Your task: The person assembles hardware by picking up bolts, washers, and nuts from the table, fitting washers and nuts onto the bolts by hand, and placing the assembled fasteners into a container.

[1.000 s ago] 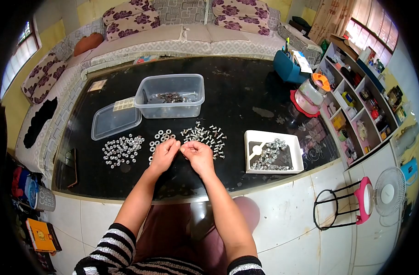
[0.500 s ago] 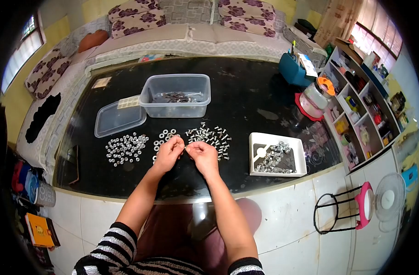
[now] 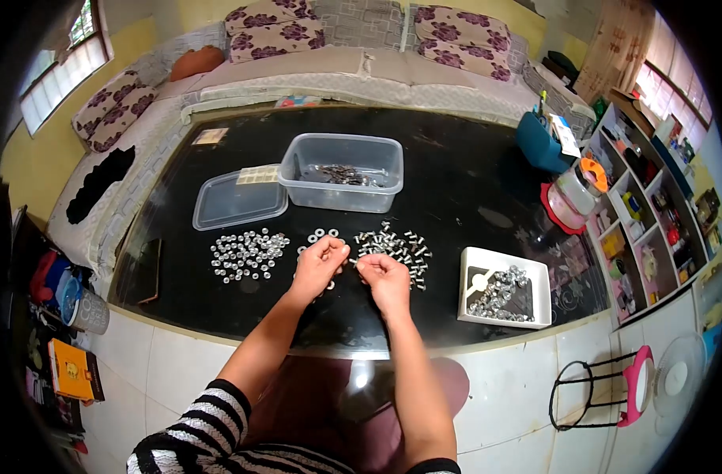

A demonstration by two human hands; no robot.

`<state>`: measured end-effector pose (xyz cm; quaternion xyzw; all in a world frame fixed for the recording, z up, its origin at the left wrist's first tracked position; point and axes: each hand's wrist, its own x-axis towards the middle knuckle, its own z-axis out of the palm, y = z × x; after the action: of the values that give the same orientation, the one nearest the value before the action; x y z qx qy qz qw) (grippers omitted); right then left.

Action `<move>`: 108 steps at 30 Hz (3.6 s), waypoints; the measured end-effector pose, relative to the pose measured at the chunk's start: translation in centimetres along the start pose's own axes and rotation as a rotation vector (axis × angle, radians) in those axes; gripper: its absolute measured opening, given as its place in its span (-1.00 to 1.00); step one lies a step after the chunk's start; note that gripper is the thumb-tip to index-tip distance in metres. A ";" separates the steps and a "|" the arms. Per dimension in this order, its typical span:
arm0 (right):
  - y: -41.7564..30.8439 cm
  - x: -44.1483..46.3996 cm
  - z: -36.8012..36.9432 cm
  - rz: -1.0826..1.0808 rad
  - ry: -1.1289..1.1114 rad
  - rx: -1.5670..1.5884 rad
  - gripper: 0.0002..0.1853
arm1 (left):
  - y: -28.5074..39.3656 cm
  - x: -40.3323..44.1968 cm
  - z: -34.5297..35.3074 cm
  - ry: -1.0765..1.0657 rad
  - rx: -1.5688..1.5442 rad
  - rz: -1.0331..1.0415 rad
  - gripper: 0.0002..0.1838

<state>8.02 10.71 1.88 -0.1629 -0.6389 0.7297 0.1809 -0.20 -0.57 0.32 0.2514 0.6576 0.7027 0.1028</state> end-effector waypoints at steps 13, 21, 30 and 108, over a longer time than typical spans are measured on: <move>0.2 0.3 0.7 -0.045 -0.039 0.016 -0.96 | 3.5 -1.4 -10.0 0.136 0.238 -0.018 -0.81; 0.4 0.4 1.5 -0.056 -0.046 0.011 -0.96 | 2.8 -4.4 -22.4 0.444 0.575 -0.164 -0.86; 0.7 0.4 2.0 -0.050 -0.067 -0.003 -0.96 | 1.0 -4.7 -24.0 0.470 0.766 -0.190 -0.79; -5.3 -1.2 -16.3 -0.323 0.772 -1.201 -0.87 | 0.8 -0.5 2.3 -0.092 0.411 0.391 -0.91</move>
<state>17.02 25.06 5.05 -0.3835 -0.8357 0.1086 0.3779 1.50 1.10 0.97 0.4206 0.7197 0.5492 -0.0582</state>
